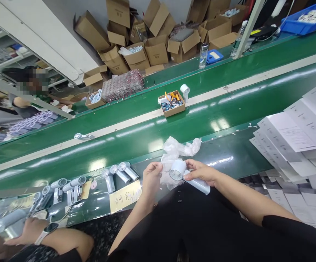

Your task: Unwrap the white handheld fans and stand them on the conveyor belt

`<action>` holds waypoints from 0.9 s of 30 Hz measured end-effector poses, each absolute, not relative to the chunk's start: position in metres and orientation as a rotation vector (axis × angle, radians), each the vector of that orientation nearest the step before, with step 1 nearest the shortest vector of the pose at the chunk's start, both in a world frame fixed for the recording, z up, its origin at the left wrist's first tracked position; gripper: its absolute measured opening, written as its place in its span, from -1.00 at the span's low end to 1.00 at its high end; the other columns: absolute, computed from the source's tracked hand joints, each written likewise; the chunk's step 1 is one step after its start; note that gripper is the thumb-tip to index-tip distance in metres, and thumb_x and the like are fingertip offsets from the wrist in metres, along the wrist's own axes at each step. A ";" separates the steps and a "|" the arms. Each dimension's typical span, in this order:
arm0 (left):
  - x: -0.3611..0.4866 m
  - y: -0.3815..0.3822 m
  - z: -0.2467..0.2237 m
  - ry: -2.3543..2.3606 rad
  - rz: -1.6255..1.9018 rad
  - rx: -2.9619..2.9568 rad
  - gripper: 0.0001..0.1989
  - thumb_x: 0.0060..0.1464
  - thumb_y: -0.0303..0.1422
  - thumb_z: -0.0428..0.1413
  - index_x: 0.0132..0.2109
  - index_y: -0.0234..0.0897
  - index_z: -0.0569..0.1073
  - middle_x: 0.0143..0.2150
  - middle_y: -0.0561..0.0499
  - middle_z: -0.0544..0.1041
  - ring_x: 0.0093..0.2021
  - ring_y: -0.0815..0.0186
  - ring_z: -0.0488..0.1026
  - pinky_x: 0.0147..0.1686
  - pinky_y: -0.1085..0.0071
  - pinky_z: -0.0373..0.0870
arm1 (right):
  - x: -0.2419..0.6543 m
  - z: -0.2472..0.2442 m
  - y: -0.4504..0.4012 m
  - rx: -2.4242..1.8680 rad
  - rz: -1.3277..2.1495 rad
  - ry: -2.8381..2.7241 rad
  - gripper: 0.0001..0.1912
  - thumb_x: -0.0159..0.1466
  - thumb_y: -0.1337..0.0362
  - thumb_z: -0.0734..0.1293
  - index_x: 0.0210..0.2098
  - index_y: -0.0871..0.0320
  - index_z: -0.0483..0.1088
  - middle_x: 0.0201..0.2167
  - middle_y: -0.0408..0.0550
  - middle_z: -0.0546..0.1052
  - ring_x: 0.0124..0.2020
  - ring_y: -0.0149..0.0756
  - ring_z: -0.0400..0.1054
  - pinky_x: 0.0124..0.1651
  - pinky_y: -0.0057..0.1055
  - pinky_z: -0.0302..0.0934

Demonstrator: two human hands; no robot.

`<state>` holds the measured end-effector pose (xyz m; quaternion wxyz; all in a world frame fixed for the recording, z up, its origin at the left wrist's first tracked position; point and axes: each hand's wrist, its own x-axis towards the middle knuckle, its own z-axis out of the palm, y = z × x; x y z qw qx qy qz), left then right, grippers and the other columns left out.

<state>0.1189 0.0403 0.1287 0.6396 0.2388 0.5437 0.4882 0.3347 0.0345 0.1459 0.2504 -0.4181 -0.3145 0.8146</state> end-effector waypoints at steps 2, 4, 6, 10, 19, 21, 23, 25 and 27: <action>0.123 0.037 0.133 1.265 1.071 0.763 -0.75 -0.17 -0.24 0.25 -0.39 -0.34 0.45 -0.56 0.13 0.35 -0.56 0.52 0.21 -0.53 0.56 0.12 | 0.338 0.146 0.031 -1.124 2.244 -0.851 -0.50 -0.03 0.38 0.47 -0.11 0.13 0.29 -0.06 -0.07 0.41 -0.11 -0.35 0.33 -0.11 -0.44 0.22; 0.128 0.034 0.135 1.255 0.980 0.898 -0.75 -0.12 -0.22 0.22 -0.35 -0.34 0.49 -0.50 0.08 0.42 -0.50 0.47 0.27 -0.45 0.52 0.21 | 0.341 0.147 0.028 -1.003 2.341 -0.786 -0.39 -0.02 0.35 0.47 -0.01 0.09 0.21 -0.09 -0.06 0.40 -0.22 -0.37 0.37 -0.25 -0.47 0.28; 0.134 0.032 0.135 1.239 0.917 0.897 -0.73 -0.07 -0.20 0.18 -0.31 -0.34 0.50 -0.48 0.06 0.44 -0.49 0.45 0.29 -0.45 0.51 0.23 | 0.343 0.146 0.027 -0.841 2.443 -0.680 -0.24 -0.03 0.28 0.48 0.10 0.03 0.10 -0.16 -0.07 0.42 -0.37 -0.40 0.39 -0.41 -0.50 0.29; 0.146 0.026 0.129 1.140 0.810 0.877 -0.75 -0.10 -0.22 0.19 -0.33 -0.35 0.50 -0.52 0.06 0.42 -0.52 0.45 0.27 -0.47 0.51 0.21 | 0.345 0.138 0.030 -0.695 2.503 -0.553 -0.15 -0.11 0.19 0.52 0.10 0.11 0.09 -0.33 -0.11 0.44 -0.46 -0.40 0.39 -0.50 -0.55 0.30; 0.141 0.013 0.118 1.247 1.039 0.774 -0.73 -0.04 -0.17 0.16 -0.36 -0.32 0.40 -0.50 0.08 0.38 -0.51 0.46 0.27 -0.46 0.52 0.21 | 0.347 0.146 0.022 -1.188 2.321 -0.805 -0.53 -0.10 0.28 0.50 -0.22 0.18 0.33 -0.21 -0.09 0.46 -0.33 -0.35 0.40 -0.34 -0.45 0.32; 0.137 0.007 0.122 1.294 1.017 1.000 -0.77 0.01 -0.20 0.13 -0.36 -0.31 0.42 -0.46 0.07 0.39 -0.43 0.42 0.30 -0.37 0.50 0.24 | 0.346 0.149 0.018 -1.246 2.273 -0.745 -0.55 -0.09 0.24 0.50 -0.24 0.16 0.31 -0.25 -0.10 0.47 -0.40 -0.36 0.40 -0.38 -0.42 0.31; 0.135 0.001 0.128 1.322 1.013 1.130 -0.80 0.06 -0.23 0.09 -0.35 -0.30 0.42 -0.43 0.06 0.40 -0.37 0.39 0.31 -0.31 0.48 0.25 | 0.344 0.152 0.015 -1.249 2.219 -0.730 -0.52 -0.08 0.24 0.49 -0.20 0.15 0.29 -0.22 -0.08 0.48 -0.42 -0.38 0.39 -0.39 -0.42 0.30; 0.133 -0.002 0.133 1.321 1.042 1.215 -0.82 0.09 -0.26 0.06 -0.34 -0.28 0.42 -0.42 0.05 0.39 -0.37 0.38 0.32 -0.31 0.47 0.25 | 0.341 0.156 0.012 -1.240 2.150 -0.780 -0.49 -0.07 0.26 0.49 -0.16 0.14 0.28 -0.16 -0.06 0.47 -0.37 -0.39 0.39 -0.33 -0.43 0.29; 0.131 -0.003 0.137 1.302 1.055 1.405 -0.86 0.09 -0.31 0.05 -0.33 -0.27 0.44 -0.43 0.03 0.38 -0.38 0.37 0.32 -0.32 0.45 0.25 | 0.339 0.160 0.008 -1.240 2.097 -0.830 -0.50 -0.03 0.26 0.47 -0.12 0.13 0.27 -0.12 -0.07 0.45 -0.30 -0.39 0.39 -0.25 -0.43 0.27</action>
